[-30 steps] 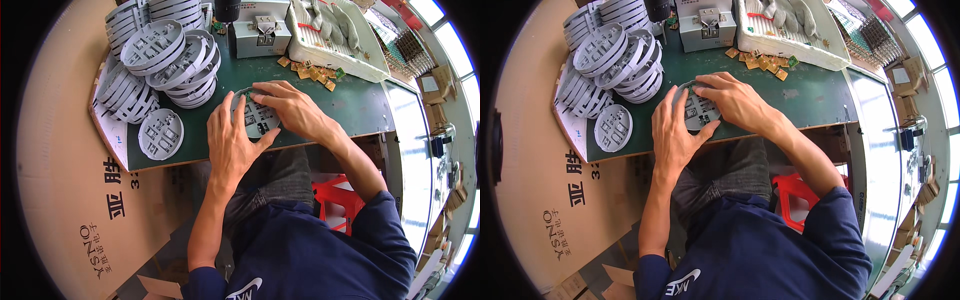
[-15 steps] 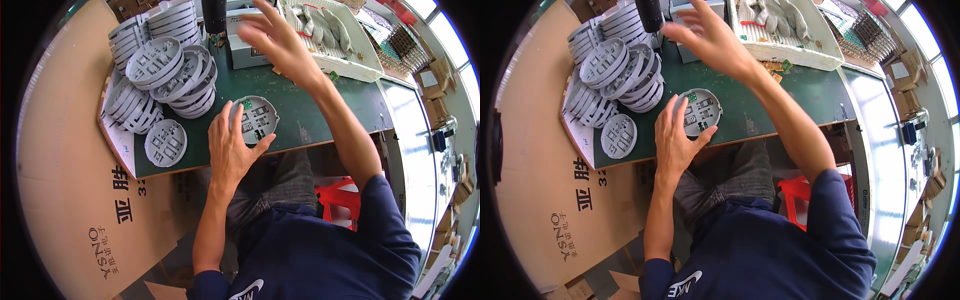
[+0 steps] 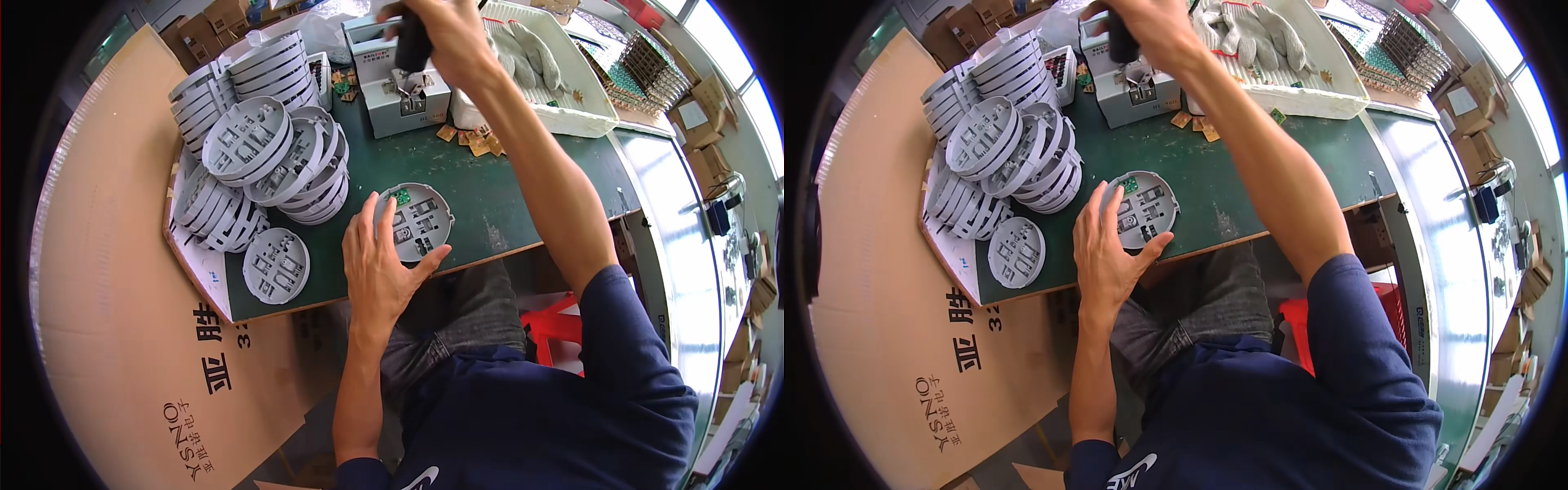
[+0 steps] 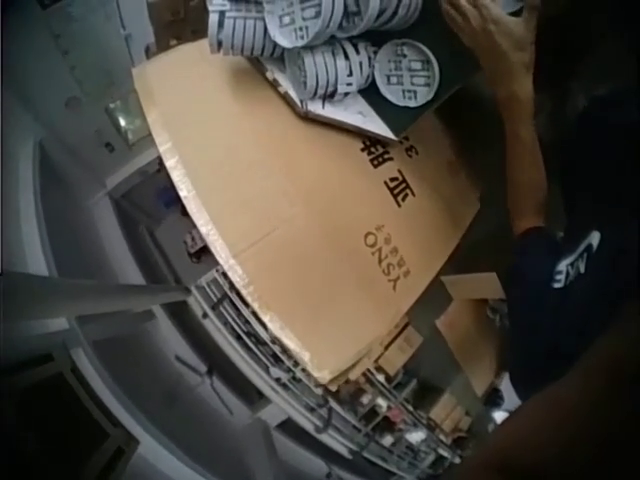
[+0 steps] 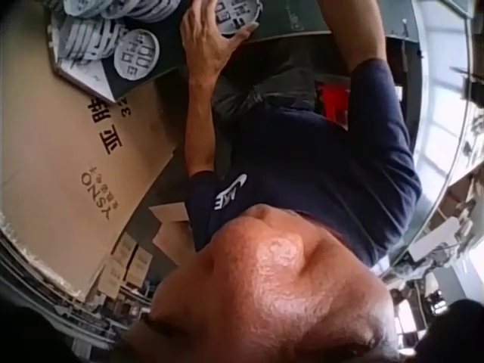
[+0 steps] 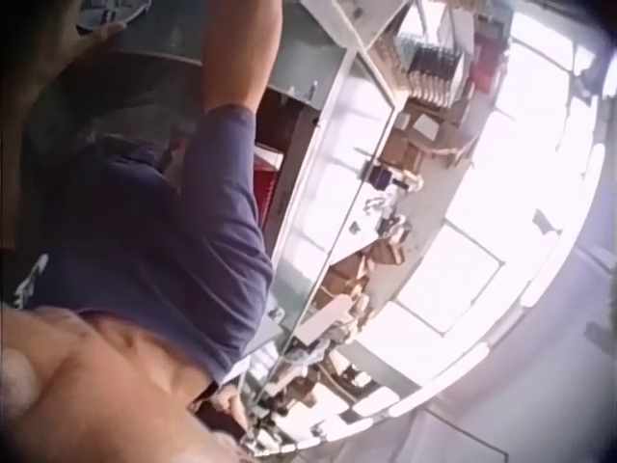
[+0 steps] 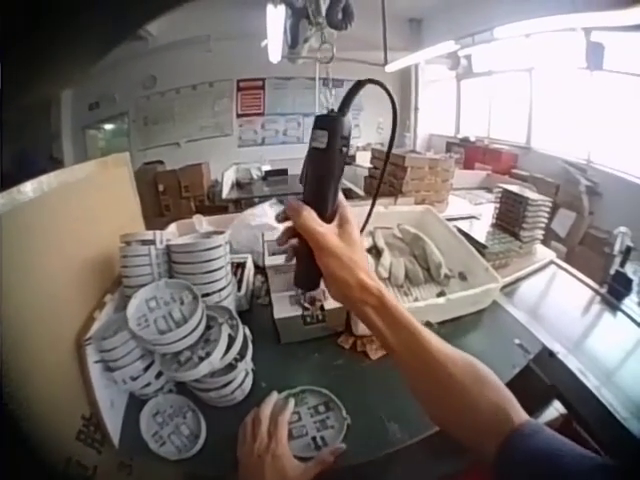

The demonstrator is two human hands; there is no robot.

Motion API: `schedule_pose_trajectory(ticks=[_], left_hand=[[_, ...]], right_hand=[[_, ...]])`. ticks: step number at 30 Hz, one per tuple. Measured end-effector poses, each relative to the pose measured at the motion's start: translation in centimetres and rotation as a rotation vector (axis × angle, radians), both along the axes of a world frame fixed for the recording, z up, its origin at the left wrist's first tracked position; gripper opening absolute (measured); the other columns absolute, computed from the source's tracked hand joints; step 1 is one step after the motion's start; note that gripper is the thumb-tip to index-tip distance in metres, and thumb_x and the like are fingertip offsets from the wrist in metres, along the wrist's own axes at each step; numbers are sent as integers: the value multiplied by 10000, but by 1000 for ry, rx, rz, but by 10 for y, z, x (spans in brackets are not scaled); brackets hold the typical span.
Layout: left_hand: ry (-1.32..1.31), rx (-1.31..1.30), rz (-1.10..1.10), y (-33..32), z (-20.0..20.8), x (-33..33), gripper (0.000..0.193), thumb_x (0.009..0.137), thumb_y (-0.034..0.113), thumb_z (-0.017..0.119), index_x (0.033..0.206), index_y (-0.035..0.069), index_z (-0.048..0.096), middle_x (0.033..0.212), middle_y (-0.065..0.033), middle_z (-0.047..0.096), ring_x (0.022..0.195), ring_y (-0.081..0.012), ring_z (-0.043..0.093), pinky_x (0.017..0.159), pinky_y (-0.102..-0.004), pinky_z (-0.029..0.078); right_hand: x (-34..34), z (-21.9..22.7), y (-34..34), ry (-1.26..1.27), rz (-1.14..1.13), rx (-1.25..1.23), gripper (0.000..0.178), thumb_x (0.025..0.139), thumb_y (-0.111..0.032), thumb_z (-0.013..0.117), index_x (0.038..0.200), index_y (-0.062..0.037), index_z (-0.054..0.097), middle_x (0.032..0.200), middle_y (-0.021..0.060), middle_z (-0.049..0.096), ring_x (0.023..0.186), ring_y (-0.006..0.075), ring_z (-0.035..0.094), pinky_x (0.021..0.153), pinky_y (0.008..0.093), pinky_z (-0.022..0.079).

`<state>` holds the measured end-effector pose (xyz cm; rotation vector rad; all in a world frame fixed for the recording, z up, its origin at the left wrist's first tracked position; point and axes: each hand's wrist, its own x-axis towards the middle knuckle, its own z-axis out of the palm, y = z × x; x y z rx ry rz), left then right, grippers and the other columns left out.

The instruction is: Assemble small metal contacts into plastic electrical bases and secure them using an electric screwdriver.

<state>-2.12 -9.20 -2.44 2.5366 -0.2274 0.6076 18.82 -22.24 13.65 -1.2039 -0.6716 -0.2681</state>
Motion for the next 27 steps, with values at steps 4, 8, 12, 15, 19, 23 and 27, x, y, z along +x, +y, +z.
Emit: schedule_pose_trajectory(ticks=[4,8,12,15,19,23,27], left_hand=[[-4,-1,-10,0,-2,1,904,802,650,734,1382,-14,533,1481,-175,445,1284,-394,462,1093,-512,387],[3,-14,-11,-1,-2,1,897,798,636,747,1384,-8,533,1481,-177,443,1287,-397,458,1094,-517,385],[3,-17,-13,-1,-1,1,885,801,624,752,1383,-6,536,1480,-178,445,1284,-398,461,1094,-520,385],[5,-22,-9,0,-3,2,876,803,616,755,1379,-8,541,1473,-183,451,1284,-400,463,1093,-522,385],[-13,-7,-4,0,-4,2,874,804,612,757,1375,-15,544,1462,-197,459,1282,-405,471,1088,-525,390],[-39,8,-20,-1,-4,4,872,805,606,761,1373,-18,542,1450,-209,466,1271,-409,480,1079,-526,399],[-30,2,-14,0,-4,3,869,806,600,764,1372,-20,540,1441,-213,471,1267,-412,482,1074,-527,403]], right_hand=[[4,6,0,-42,-42,9,293,937,-248,715,1056,-49,537,755,14,569,622,94,533,562,278,461],[20,-6,10,39,-61,-216,255,928,-203,706,1039,-46,537,677,-6,536,562,93,505,528,275,439],[11,-6,5,-17,-191,-202,224,930,-202,703,997,-52,552,686,-5,557,568,86,522,511,268,435],[2,-12,2,16,-119,-164,228,942,-212,696,1004,-41,557,684,0,569,563,90,535,518,267,450],[-62,-12,4,83,-14,-86,240,968,-228,675,1030,-29,556,678,3,573,560,92,542,530,265,458],[-71,-47,8,42,49,-114,208,932,-183,665,858,10,638,587,25,531,507,126,541,507,301,467],[-85,-53,18,71,127,-82,314,922,-137,665,1192,14,609,595,22,531,519,119,534,522,296,454]])
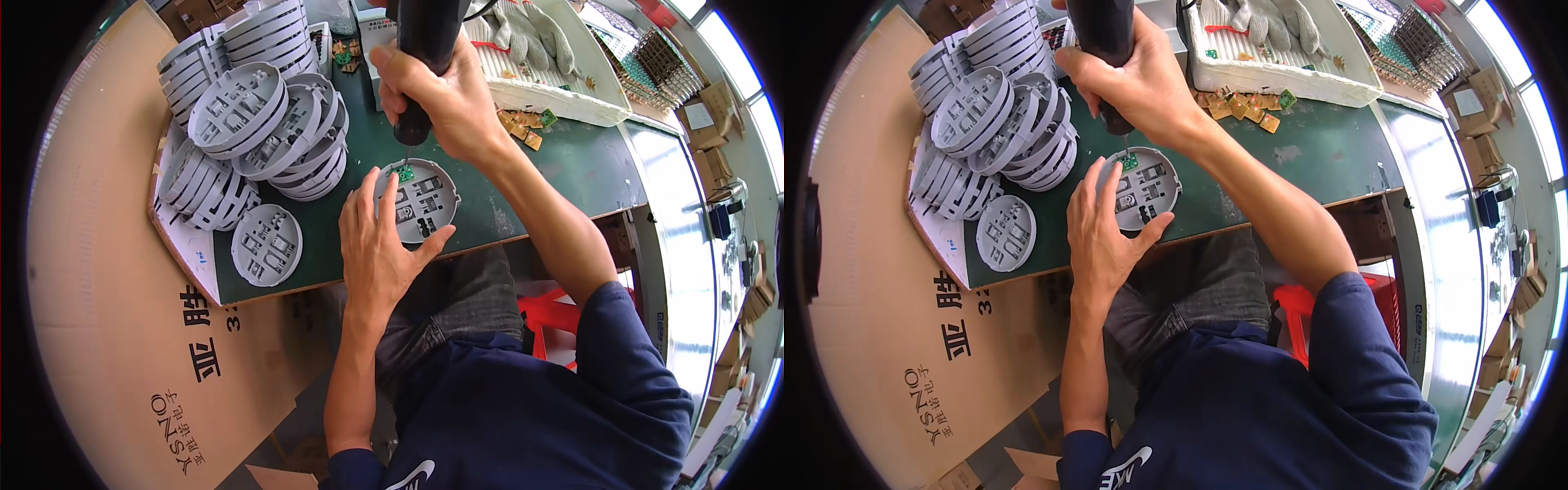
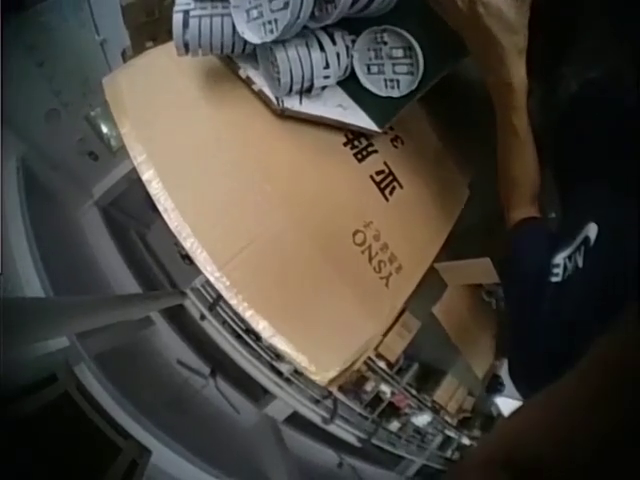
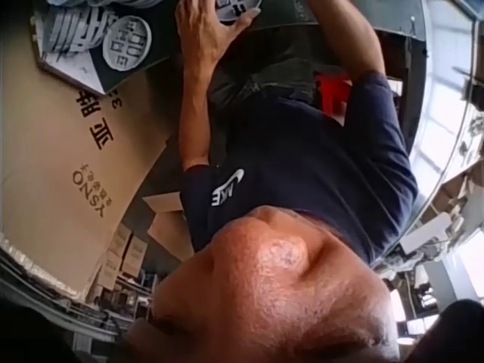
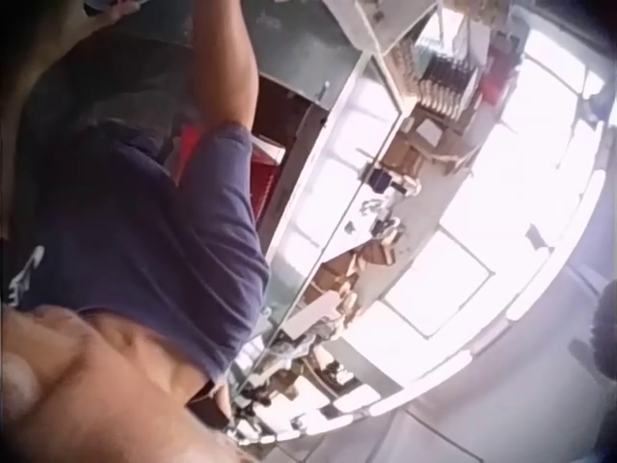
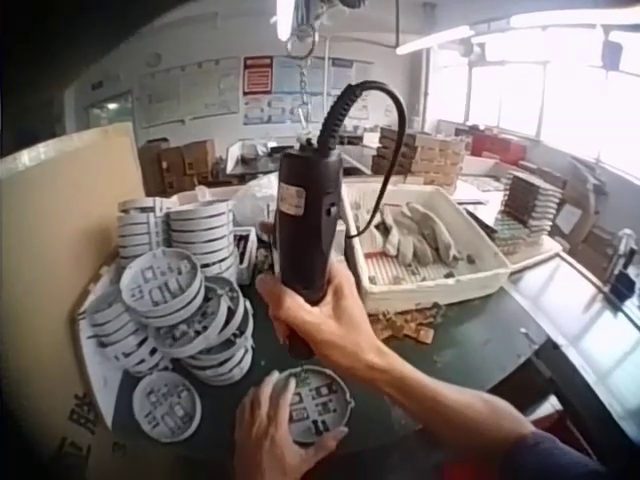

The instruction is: Assemble small metal contacts into plastic electrical bases and secure them using an electric screwdriver.

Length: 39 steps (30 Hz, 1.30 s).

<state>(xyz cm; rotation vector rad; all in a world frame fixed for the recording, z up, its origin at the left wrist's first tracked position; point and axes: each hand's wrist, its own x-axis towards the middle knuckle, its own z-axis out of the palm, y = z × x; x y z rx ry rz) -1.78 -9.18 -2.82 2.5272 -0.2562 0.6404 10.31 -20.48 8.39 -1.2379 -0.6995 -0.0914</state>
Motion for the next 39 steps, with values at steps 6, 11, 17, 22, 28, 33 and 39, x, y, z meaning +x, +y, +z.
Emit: schedule_pose_trajectory(ticks=[6,11,17,22,28,33,39], left_hand=[[-12,-1,-11,0,-1,0,869,806,603,763,1371,-19,537,1432,-216,474,1266,-415,482,1073,-527,403],[-7,1,-10,0,-1,0,880,805,608,762,1377,-19,529,1440,-217,465,1271,-418,479,1080,-529,398],[-11,-5,-9,1,-3,0,889,807,618,755,1380,-21,524,1447,-218,460,1276,-422,474,1083,-532,396],[-9,3,-7,-1,-3,1,894,806,624,751,1378,-23,520,1444,-219,463,1278,-423,473,1083,-536,394],[-10,14,3,0,-3,1,889,807,628,747,1372,-20,520,1437,-220,468,1274,-423,476,1082,-535,396],[-13,20,3,0,-2,1,891,804,624,750,1374,-20,516,1434,-220,471,1269,-426,478,1081,-533,399],[1,18,7,1,-2,1,888,800,613,758,1372,-21,515,1430,-217,474,1261,-426,484,1082,-535,407]], right_hand=[[1,-3,0,-13,22,-53,416,934,-118,643,1322,3,552,600,18,531,518,112,519,526,294,454],[5,-9,1,-6,-2,-69,380,936,-128,649,1281,11,570,599,17,530,526,109,523,528,289,453],[-2,-1,-3,64,17,-86,205,943,-183,695,1011,-9,612,640,20,571,555,96,556,527,268,451],[0,-2,-6,97,81,-146,276,929,-215,740,1030,-28,563,676,13,585,562,80,554,515,256,442],[-5,-2,-3,73,122,-156,295,920,-233,757,1038,-35,572,704,5,593,576,75,559,516,249,443],[7,-17,3,-78,50,-212,190,935,-178,701,856,-12,653,624,40,591,570,112,584,548,273,467],[3,6,7,63,195,-177,399,906,-225,773,1178,-33,555,785,-4,593,619,61,553,548,232,444]])
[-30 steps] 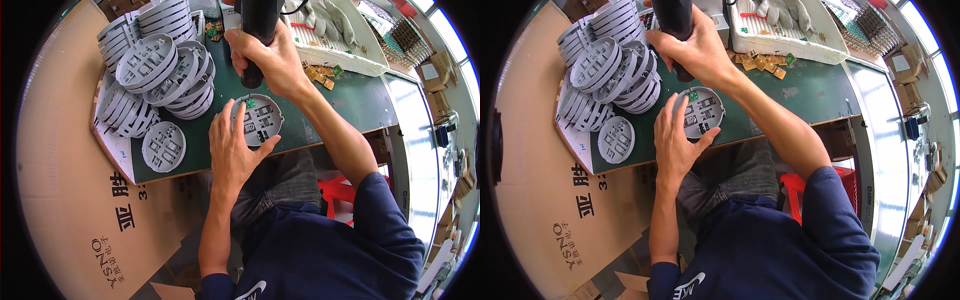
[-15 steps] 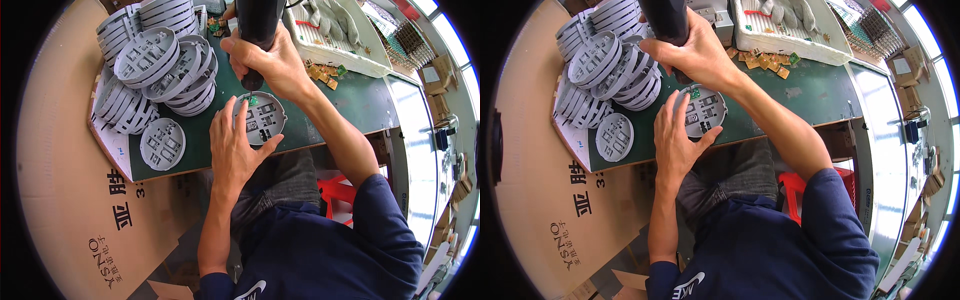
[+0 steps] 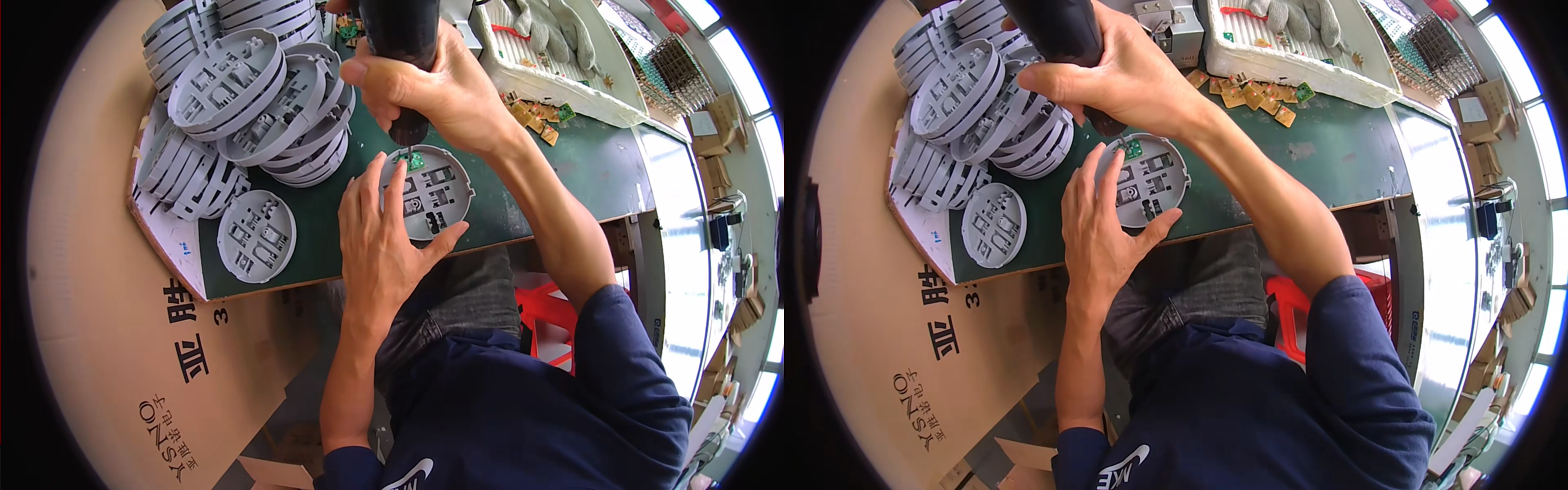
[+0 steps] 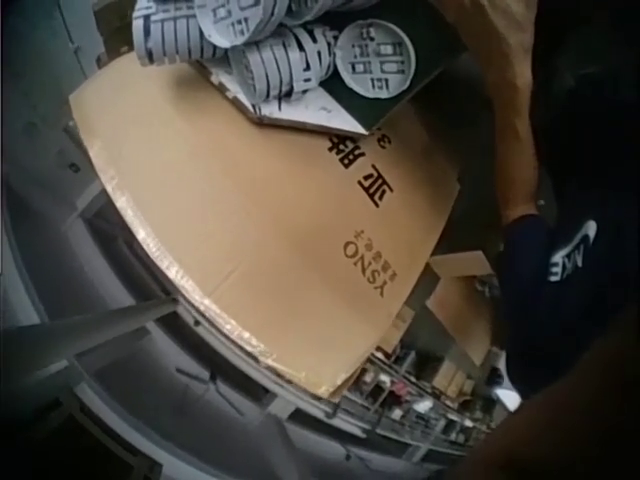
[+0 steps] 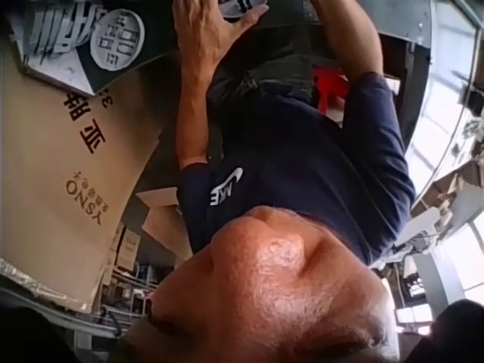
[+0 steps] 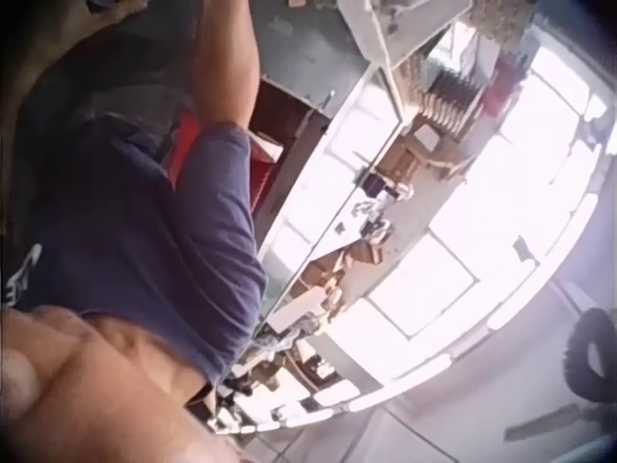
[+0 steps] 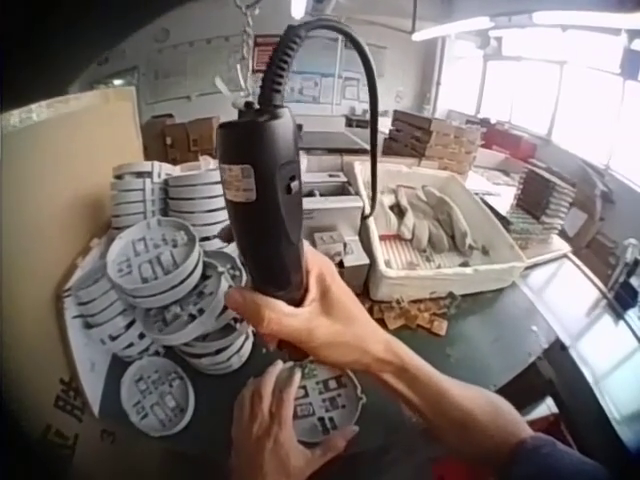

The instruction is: Assemble small metal contacts into plastic electrical bases and secure them using an electric screwdriver.

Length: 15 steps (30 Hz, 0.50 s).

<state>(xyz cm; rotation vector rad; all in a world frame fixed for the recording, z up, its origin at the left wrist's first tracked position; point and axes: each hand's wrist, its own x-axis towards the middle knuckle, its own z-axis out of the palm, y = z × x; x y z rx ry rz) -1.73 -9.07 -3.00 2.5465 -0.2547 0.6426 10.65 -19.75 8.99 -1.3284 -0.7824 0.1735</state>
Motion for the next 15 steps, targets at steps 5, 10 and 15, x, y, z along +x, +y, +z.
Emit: schedule_pose_trajectory(ticks=[5,10,15], left_hand=[[-19,-1,-8,-1,1,1,880,793,605,766,1361,-22,521,1426,-214,478,1251,-425,495,1084,-544,414],[-12,-3,0,-1,0,1,885,790,608,766,1359,-25,522,1424,-213,479,1250,-423,497,1086,-545,414],[-10,-4,6,1,-3,1,891,788,612,766,1366,-20,520,1428,-211,478,1253,-424,495,1090,-546,413]], right_hand=[[2,-3,-7,40,64,-38,471,891,-225,790,1236,-25,540,796,-14,578,637,52,538,563,228,436],[6,-10,-3,38,59,-46,493,884,-224,798,1249,-21,537,788,-20,576,633,49,533,562,229,435],[3,-2,-3,51,52,-76,683,890,-246,798,1446,-30,466,856,-9,592,672,46,547,587,224,447]])
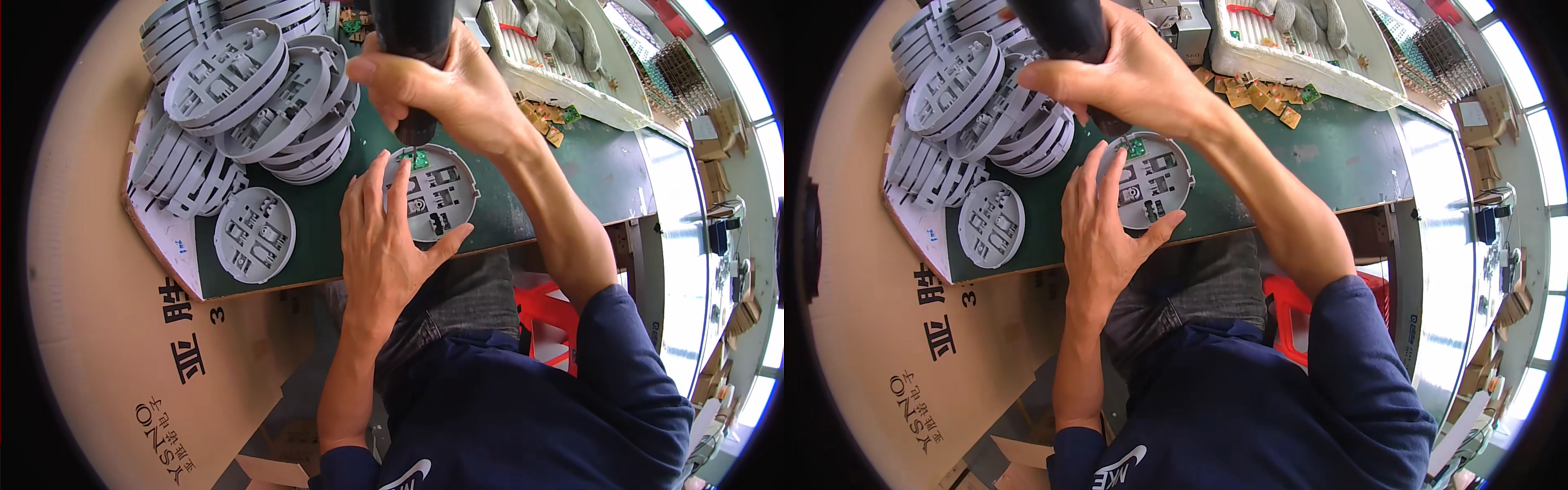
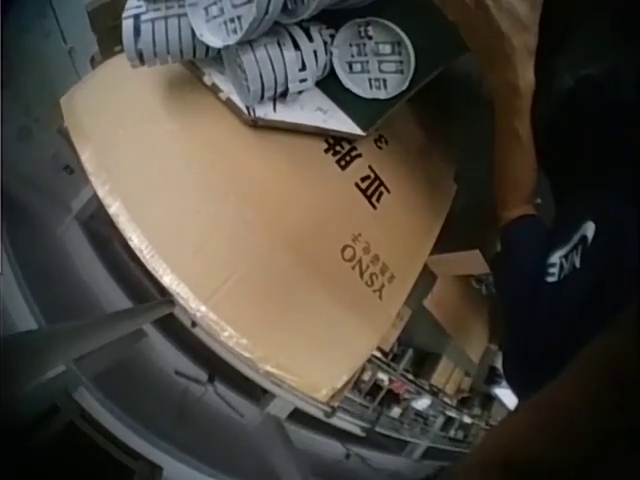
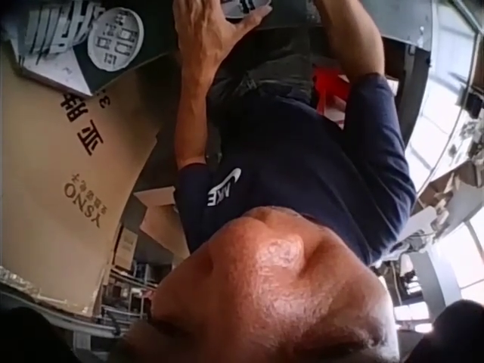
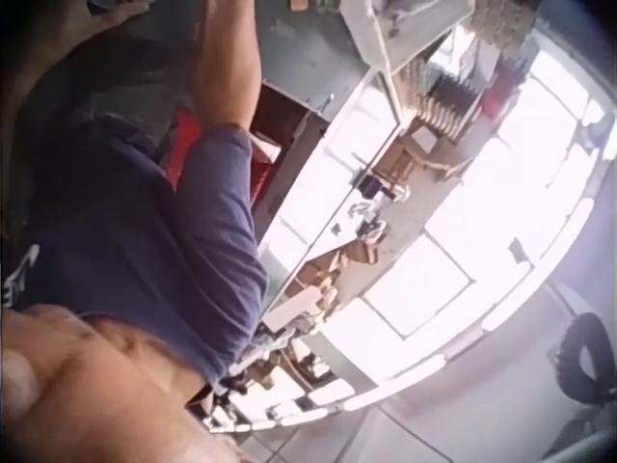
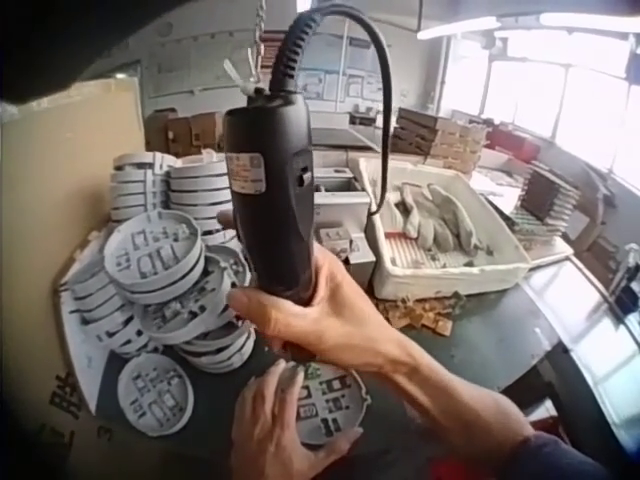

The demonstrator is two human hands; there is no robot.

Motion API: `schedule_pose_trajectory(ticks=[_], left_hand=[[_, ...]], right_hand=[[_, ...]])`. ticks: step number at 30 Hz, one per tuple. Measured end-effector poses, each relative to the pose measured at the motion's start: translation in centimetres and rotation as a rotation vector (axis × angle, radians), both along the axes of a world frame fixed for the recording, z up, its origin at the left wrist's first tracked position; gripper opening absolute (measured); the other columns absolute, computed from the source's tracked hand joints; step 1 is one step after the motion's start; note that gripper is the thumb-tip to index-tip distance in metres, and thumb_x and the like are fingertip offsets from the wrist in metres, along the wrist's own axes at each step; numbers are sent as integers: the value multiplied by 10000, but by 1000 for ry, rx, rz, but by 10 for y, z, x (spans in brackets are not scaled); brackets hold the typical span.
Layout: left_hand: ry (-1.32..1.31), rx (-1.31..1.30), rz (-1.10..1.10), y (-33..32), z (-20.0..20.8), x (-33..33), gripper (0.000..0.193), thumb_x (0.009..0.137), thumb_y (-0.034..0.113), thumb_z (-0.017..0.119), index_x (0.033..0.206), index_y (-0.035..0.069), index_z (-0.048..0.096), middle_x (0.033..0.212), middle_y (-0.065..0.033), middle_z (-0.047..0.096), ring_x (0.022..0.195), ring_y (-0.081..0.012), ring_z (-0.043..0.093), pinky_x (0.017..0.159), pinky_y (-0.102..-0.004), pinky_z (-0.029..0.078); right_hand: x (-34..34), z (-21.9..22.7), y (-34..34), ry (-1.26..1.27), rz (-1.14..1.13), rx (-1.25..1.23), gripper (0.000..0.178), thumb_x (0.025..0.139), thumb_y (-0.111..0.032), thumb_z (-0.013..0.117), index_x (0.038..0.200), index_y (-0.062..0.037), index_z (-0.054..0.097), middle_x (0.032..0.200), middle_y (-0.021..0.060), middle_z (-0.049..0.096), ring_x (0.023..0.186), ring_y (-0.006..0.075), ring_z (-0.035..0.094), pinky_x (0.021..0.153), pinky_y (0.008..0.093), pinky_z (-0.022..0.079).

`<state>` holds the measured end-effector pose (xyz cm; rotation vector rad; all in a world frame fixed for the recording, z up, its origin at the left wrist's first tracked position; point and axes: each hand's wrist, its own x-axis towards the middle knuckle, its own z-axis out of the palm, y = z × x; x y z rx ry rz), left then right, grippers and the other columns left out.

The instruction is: Assemble small metal contacts into plastic electrical bases and secure them using an electric screwdriver.

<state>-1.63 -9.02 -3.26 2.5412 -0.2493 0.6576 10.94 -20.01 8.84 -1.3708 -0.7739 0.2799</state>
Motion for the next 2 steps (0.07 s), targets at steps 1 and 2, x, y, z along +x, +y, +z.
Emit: schedule_pose_trajectory(ticks=[1,2], left_hand=[[11,-6,4,1,0,-1,892,788,615,764,1371,-15,520,1433,-207,475,1260,-425,491,1092,-547,411],[19,-13,0,0,2,-1,893,788,618,762,1375,-10,519,1438,-204,472,1266,-425,487,1095,-548,409]], right_hand=[[-2,9,-1,63,59,-36,725,881,-264,807,1470,-37,450,871,19,612,720,63,573,642,238,476],[-3,20,-7,123,110,-73,768,871,-282,815,1494,-45,434,886,48,631,769,81,600,696,252,505]])
